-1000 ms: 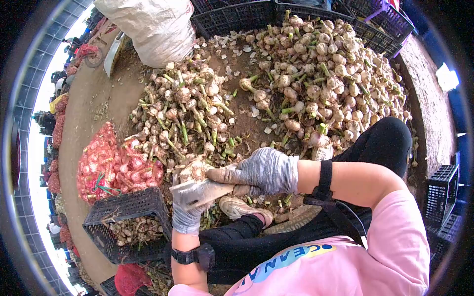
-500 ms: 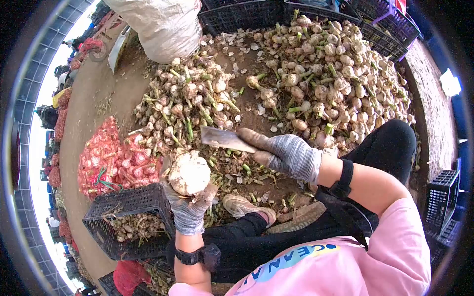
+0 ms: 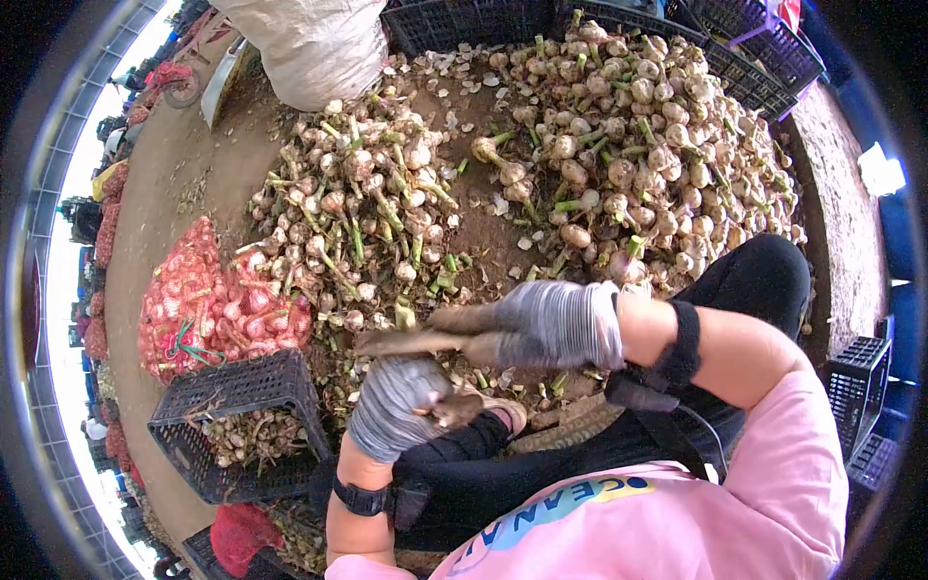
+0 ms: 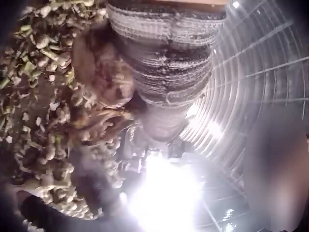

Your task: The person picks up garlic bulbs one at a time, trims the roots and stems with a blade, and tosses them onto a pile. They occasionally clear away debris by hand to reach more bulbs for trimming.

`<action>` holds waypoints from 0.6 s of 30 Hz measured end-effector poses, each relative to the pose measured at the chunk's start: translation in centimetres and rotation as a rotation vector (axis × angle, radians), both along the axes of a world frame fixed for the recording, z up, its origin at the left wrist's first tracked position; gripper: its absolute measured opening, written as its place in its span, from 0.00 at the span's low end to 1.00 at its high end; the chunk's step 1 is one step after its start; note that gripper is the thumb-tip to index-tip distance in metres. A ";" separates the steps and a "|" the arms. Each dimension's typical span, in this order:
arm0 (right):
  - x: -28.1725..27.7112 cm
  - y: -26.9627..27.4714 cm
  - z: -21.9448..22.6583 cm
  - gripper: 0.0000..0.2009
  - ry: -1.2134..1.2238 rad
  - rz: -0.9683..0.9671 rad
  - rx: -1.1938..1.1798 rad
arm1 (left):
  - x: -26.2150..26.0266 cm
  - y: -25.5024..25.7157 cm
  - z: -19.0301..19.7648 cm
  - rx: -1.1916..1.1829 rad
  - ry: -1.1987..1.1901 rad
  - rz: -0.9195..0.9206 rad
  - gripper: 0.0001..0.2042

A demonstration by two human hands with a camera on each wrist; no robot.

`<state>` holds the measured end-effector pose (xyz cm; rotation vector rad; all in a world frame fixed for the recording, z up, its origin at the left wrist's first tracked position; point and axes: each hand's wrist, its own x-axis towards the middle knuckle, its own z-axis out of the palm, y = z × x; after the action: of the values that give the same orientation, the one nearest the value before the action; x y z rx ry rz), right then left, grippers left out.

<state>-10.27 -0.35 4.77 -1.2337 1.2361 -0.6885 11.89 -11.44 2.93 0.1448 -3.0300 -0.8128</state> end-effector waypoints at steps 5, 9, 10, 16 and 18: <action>-4.4 5.3 -12.8 0.27 0.286 -0.209 -0.051 | 2.0 -2.1 -3.2 1.348 0.517 0.755 0.11; -1.8 4.2 -6.9 0.26 0.129 -0.325 0.398 | 0.6 -8.2 -8.8 1.916 0.384 0.596 0.14; -1.6 4.3 -9.0 0.27 0.122 -0.294 0.390 | -2.7 -7.5 -6.2 1.622 0.430 0.737 0.16; -0.6 2.6 -11.3 0.26 0.028 -0.208 0.113 | -14.2 -5.8 1.0 1.101 0.621 0.284 0.31; -1.8 2.5 -9.9 0.27 -0.101 -0.254 0.445 | -14.0 -10.8 -2.5 1.092 0.391 0.780 0.25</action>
<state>-12.04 2.12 -5.16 -0.6759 1.3829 -0.6062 -2.13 -22.21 0.43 0.9165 -1.6170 -1.8874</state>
